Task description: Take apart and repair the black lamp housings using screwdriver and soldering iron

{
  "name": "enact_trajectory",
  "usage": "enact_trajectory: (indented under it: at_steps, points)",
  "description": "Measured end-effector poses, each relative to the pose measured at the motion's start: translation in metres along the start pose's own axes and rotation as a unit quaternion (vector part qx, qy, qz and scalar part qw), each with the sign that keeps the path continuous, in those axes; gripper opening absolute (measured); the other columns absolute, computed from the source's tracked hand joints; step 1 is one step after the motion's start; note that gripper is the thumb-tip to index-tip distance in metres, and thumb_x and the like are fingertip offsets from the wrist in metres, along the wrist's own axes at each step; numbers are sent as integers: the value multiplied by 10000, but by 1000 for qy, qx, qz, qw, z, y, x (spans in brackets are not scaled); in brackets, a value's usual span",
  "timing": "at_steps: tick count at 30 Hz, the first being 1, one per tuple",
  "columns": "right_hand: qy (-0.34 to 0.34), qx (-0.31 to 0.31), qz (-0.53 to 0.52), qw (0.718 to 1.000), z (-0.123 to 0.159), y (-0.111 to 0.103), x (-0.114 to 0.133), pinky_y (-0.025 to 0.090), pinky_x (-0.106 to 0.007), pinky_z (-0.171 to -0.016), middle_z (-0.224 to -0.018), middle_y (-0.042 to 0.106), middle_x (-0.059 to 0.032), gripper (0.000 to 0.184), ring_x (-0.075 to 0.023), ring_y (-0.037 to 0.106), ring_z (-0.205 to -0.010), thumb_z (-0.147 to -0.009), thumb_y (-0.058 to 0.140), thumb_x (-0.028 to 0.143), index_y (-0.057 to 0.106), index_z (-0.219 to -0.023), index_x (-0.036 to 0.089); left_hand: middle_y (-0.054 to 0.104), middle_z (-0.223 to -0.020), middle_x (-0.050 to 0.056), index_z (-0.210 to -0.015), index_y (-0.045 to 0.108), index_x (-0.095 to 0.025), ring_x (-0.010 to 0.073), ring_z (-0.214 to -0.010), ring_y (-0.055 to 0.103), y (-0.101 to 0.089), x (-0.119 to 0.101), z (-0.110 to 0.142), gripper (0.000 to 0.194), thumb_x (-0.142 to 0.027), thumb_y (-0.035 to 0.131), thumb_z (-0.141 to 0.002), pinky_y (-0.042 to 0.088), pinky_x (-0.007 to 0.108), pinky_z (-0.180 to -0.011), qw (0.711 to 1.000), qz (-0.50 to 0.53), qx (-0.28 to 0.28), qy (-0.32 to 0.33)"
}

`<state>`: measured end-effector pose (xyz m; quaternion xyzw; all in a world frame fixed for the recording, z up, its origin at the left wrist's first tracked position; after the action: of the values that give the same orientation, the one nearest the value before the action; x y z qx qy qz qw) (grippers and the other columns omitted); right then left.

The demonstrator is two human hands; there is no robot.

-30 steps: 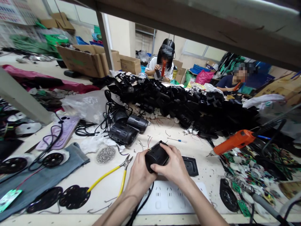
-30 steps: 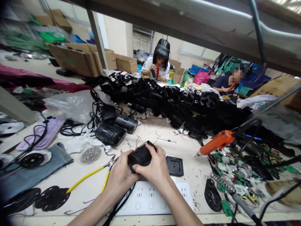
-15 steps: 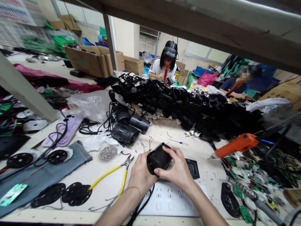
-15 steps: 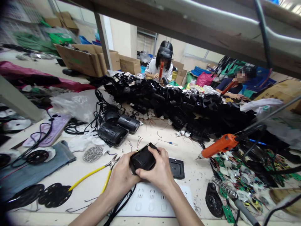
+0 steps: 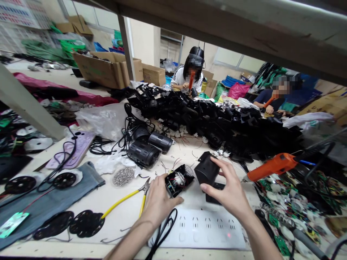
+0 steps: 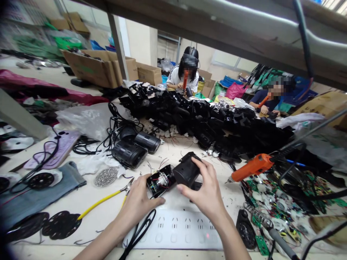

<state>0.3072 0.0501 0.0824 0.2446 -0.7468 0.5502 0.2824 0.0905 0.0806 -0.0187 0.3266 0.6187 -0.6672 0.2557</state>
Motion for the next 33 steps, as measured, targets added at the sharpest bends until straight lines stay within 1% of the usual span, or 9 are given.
enact_trajectory:
  at_steps: [3,7,9,12,15,19,23,29,33]
  points:
    - [19,15,-54,998,9,-9,-19,431,-481,-1054,-1368,470,-86,665,-280,458,-1284,-712,746,369,509,-1327,288,577,-1199,154,-1288,486,-119,384,-1197,503,-14,-2,-2,815,-385,797,-583,430,520,-996,999,4,-29,30]
    - [75,76,-223,969,21,2,-40,501,-434,-970,-1400,499,-103,681,-281,576,-1177,-719,762,386,497,-1337,276,605,-1138,114,-1159,574,-188,314,-1103,561,-36,-32,5,440,-408,645,-784,458,499,-960,987,75,-85,111]
    - [79,83,-294,949,23,4,-42,512,-423,-953,-1380,542,-104,689,-295,593,-1168,-704,787,427,522,-1323,282,626,-1101,107,-1133,580,-192,273,-1022,599,-27,-50,9,350,-379,587,-836,492,456,-912,981,146,-36,119]
    - [66,69,-349,932,21,0,-43,475,-435,-1007,-1340,596,-89,689,-322,546,-1242,-651,821,491,590,-1273,304,654,-1020,104,-1091,584,-173,235,-911,635,8,-68,15,314,-316,603,-812,533,398,-836,952,286,96,49]
    - [67,55,-359,929,19,-5,-47,391,-485,-1083,-1340,601,-80,727,-349,494,-1291,-598,827,562,622,-1251,317,662,-976,96,-990,606,-167,221,-896,639,29,-83,21,227,-273,618,-789,539,361,-815,907,397,141,-3]
    - [69,47,-384,919,21,-12,-49,343,-548,-1099,-1347,592,-84,763,-383,473,-1299,-576,808,610,625,-1256,315,644,-993,67,-963,687,-192,197,-898,639,18,-114,25,171,-252,603,-828,528,324,-817,882,456,106,59]
    - [71,37,-401,912,22,-15,-48,340,-553,-1099,-1365,580,-75,752,-382,468,-1308,-583,816,592,620,-1259,326,633,-1070,57,-1039,720,-229,174,-930,640,8,-141,31,228,-218,596,-849,527,274,-817,849,505,119,101]
    - [30,21,-359,933,20,-21,-42,379,-482,-1094,-1365,584,-68,717,-339,492,-1297,-617,814,581,623,-1257,322,681,-1100,71,-1084,682,-200,192,-980,654,11,-143,34,240,-218,596,-861,528,282,-840,847,508,131,88]
    - [2,36,-325,945,21,-15,-31,501,-420,-975,-1304,620,-67,671,-307,589,-1189,-650,823,528,613,-1259,340,702,-1034,63,-1040,664,-191,194,-934,652,9,-134,31,201,-285,601,-872,523,291,-826,856,496,121,81]
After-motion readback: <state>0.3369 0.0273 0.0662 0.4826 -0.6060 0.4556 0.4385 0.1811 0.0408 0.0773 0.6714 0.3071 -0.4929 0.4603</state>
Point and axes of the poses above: each hand's wrist, its own z-axis away from the middle knuckle, its own y-axis out of the palm, x = y × z, the point moved 9 cm from there along -z, towards the middle knuckle
